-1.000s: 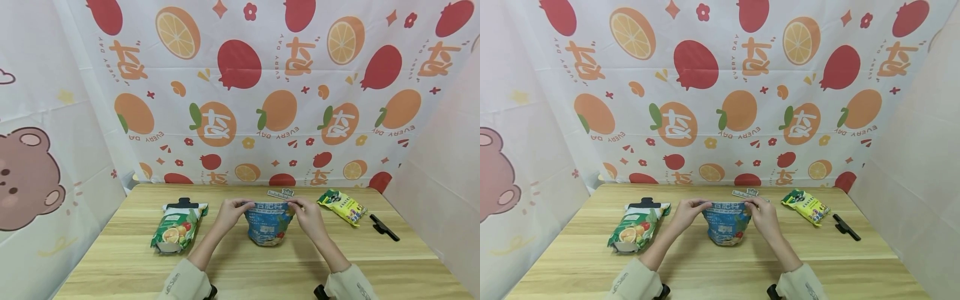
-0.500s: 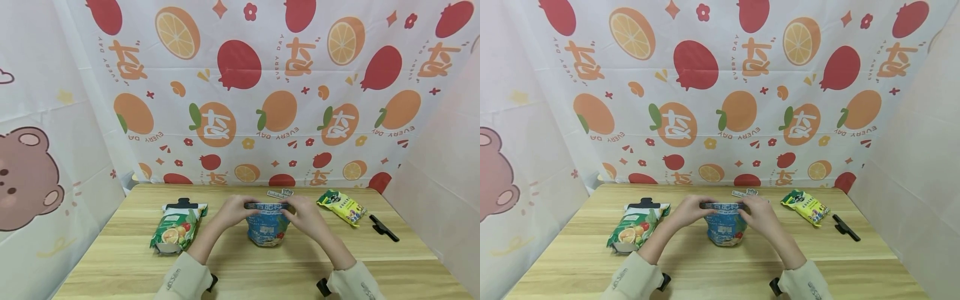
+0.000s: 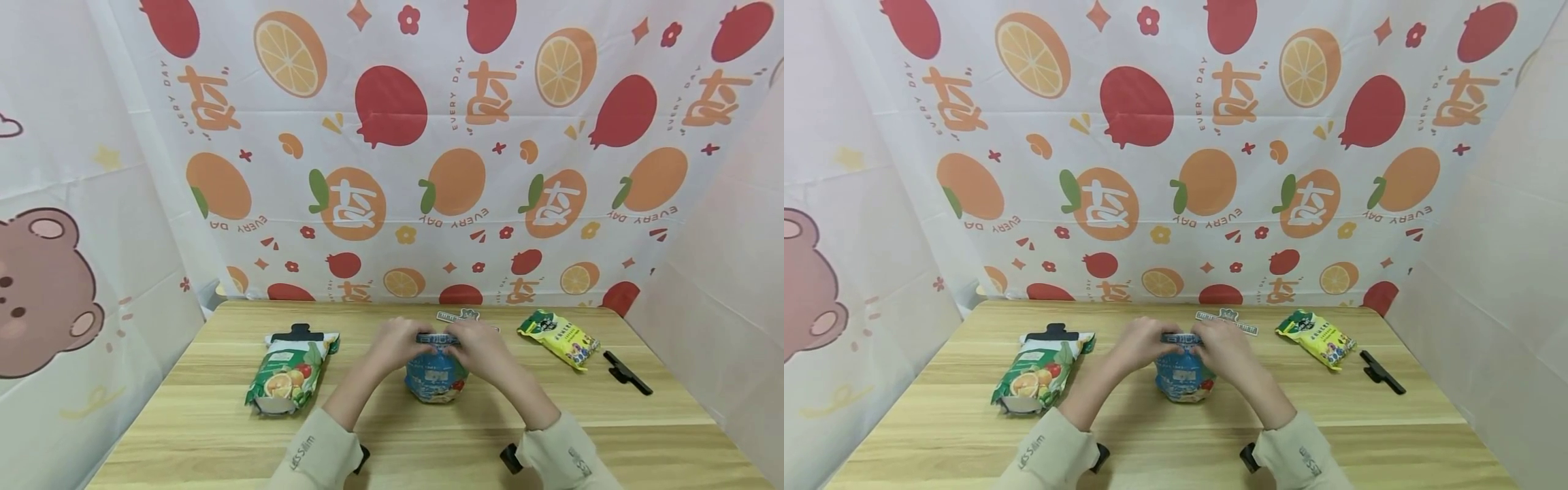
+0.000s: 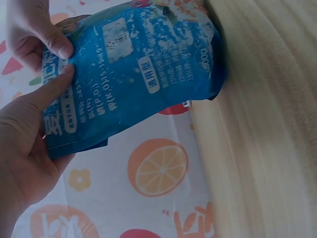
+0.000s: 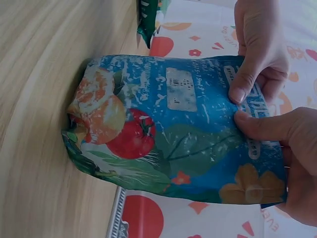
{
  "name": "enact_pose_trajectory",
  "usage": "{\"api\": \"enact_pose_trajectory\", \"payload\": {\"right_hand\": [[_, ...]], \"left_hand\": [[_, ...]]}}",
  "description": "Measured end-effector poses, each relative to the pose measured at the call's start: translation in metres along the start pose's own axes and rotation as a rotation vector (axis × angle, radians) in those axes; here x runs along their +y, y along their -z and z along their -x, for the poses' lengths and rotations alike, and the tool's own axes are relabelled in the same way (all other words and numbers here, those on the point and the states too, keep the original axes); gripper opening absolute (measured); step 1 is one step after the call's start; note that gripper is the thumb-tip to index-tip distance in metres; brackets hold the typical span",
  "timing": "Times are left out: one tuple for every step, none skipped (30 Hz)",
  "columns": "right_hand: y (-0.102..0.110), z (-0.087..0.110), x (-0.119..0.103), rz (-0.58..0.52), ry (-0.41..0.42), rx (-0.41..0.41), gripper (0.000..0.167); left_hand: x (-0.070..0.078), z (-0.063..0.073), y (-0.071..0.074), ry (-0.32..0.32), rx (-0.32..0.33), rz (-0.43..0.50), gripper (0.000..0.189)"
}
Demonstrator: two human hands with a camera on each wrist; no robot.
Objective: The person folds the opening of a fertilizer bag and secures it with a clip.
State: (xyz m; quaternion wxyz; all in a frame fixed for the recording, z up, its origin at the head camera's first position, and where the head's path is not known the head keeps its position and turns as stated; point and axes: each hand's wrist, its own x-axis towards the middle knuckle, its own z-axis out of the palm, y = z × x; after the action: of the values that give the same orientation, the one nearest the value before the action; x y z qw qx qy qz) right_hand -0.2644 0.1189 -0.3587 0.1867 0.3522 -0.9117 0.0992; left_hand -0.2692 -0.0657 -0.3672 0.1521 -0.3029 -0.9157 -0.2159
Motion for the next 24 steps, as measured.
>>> {"api": "enact_pose_trajectory", "payload": {"right_hand": [[-0.001,0.0,0.0,-0.002,0.001,0.01,0.02],[-0.002,-0.001,0.0,-0.008,-0.001,0.02,0.018],[-0.003,-0.001,-0.001,-0.011,-0.002,0.03,0.017],[-0.004,-0.001,-0.001,-0.013,-0.002,0.041,0.017],[-0.005,-0.001,-0.001,-0.011,0.0,0.054,0.017],[-0.007,-0.001,0.0,-0.008,0.004,0.068,0.017],[-0.008,-0.001,0.0,-0.002,0.012,0.083,0.017],[-0.01,-0.001,0.001,0.005,0.023,0.099,0.018],[-0.011,-0.001,0.001,0.013,0.037,0.116,0.019],[-0.013,-0.001,0.002,0.021,0.054,0.132,0.019],[-0.014,-0.001,0.002,0.026,0.071,0.147,0.019],[-0.015,0.0,0.003,0.028,0.087,0.16,0.02],[-0.015,0.0,0.003,0.029,0.105,0.173,0.02],[-0.016,0.0,0.004,0.03,0.12,0.184,0.02],[-0.016,0.0,0.005,0.031,0.134,0.192,0.02],[-0.015,0.0,0.005,0.036,0.151,0.199,0.02],[-0.015,0.0,0.006,0.038,0.166,0.208,0.02],[-0.014,0.001,0.008,0.041,0.173,0.208,0.021],[-0.013,0.003,0.01,0.038,0.174,0.208,0.021],[-0.013,0.005,0.013,0.029,0.171,0.218,0.022],[-0.012,0.007,0.016,0.004,0.158,0.228,0.023],[-0.013,0.01,0.02,-0.035,0.135,0.239,0.023],[-0.013,0.014,0.023,-0.098,0.096,0.244,0.023],[-0.015,0.018,0.026,-0.189,0.046,0.242,0.022]], "left_hand": [[-0.001,0.001,-0.001,-0.002,0.014,0.0,0.017],[-0.001,0.001,-0.002,-0.003,0.028,-0.001,0.016],[-0.002,0.002,-0.003,-0.005,0.04,-0.001,0.015],[-0.003,0.002,-0.004,-0.007,0.053,-0.002,0.014],[-0.003,0.003,-0.005,-0.01,0.065,-0.004,0.014],[-0.004,0.003,-0.006,-0.014,0.076,-0.006,0.013],[-0.004,0.004,-0.006,-0.018,0.086,-0.01,0.013],[-0.004,0.004,-0.007,-0.023,0.095,-0.011,0.013],[-0.005,0.005,-0.007,-0.029,0.105,-0.011,0.012],[-0.005,0.005,-0.008,-0.035,0.114,-0.012,0.012],[-0.006,0.005,-0.008,-0.042,0.121,-0.011,0.011],[-0.007,0.006,-0.008,-0.051,0.127,-0.01,0.011],[-0.008,0.006,-0.008,-0.06,0.13,-0.006,0.011],[-0.009,0.006,-0.008,-0.067,0.128,0.008,0.011],[-0.01,0.007,-0.007,-0.071,0.118,0.025,0.011],[-0.012,0.007,-0.006,-0.068,0.098,0.056,0.012],[-0.015,0.008,-0.005,-0.059,0.073,0.105,0.012],[-0.017,0.01,-0.003,-0.042,0.045,0.166,0.013],[-0.02,0.011,-0.002,-0.024,0.02,0.236,0.013],[-0.024,0.013,-0.002,0.003,-0.003,0.31,0.014],[-0.027,0.015,-0.002,0.033,-0.021,0.389,0.016],[-0.03,0.017,-0.003,0.067,-0.03,0.467,0.017],[-0.033,0.019,-0.004,0.099,-0.03,0.541,0.018],[-0.035,0.021,-0.006,0.131,-0.027,0.6,0.02]]}}
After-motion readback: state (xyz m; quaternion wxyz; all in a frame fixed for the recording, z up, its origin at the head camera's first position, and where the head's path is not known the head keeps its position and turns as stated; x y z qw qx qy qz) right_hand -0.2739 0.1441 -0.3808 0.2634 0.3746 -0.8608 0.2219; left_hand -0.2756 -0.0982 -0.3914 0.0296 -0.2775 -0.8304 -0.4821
